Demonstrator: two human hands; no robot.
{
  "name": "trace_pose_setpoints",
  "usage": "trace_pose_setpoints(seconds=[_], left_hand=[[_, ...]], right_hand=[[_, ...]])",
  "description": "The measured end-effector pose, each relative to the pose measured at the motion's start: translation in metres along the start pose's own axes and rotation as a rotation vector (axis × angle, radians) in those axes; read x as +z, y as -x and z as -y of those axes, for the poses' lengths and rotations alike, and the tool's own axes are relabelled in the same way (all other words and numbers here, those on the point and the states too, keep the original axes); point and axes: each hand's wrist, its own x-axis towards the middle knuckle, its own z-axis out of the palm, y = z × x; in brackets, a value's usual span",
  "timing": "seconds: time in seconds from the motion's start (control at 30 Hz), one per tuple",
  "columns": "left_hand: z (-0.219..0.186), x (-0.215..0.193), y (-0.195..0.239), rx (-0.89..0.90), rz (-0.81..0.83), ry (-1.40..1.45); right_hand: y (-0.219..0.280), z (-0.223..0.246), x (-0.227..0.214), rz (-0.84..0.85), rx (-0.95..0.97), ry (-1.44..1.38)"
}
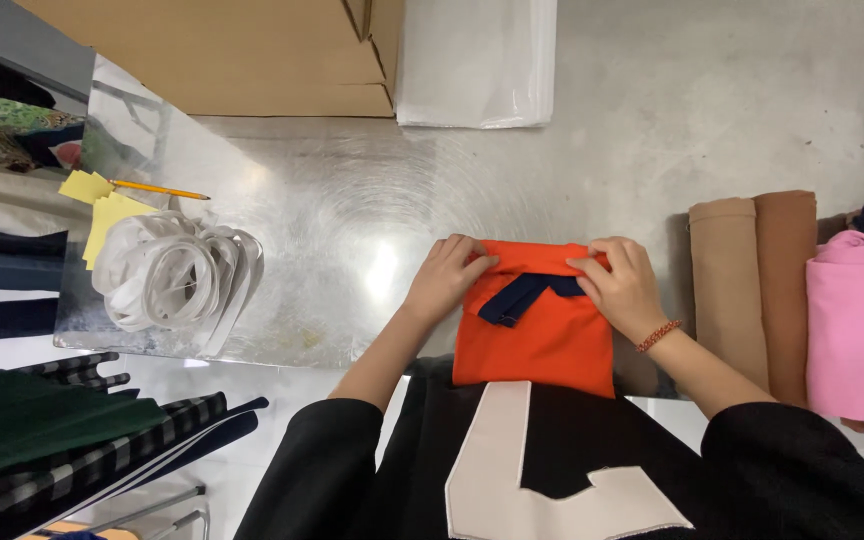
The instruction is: The person folds a pink pair of pants, a black pair of pants, an orange shirt, and a green pair of pants on a metal table. They retrieve each item from a nearby clothing rack, fold it neatly, and place it on a stack of brown paper.
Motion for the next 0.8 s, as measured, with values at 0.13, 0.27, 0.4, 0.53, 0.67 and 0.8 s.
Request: trace_pose_setpoints(seconds=[0.13,0.27,0.4,0.53,0.67,0.8], left_hand=[[0.000,0.001,0.011,-0.071,0.104,0.122],[-0.008,0.004,-0.002,-0.114,0.065,0.160],[-0.001,0.035,-0.018,-0.307,0.142,0.302],[0.008,0.043,-0.026,-0.365,0.314,0.232],[0.004,0.032,-0.036,-0.388,0.378,0.249],[0.006,0.034,-0.040,-0.410,0.427,0.184]], right_hand=[[0.019,0.016,-0.015,-0.067,0.004,-0.142],[-0.006,0.005,-0.026,-0.050,0.102,-0.246],[-0.042,-0.018,-0.041,0.375,0.373,-0.408],[-0.078,-0.025,-0.058,0.774,0.683,-0.553],[-0.094,-0.031,-0.064,0.915,0.753,-0.522],[-0.082,-0.051,-0.041,0.940,0.803,-0.766]])
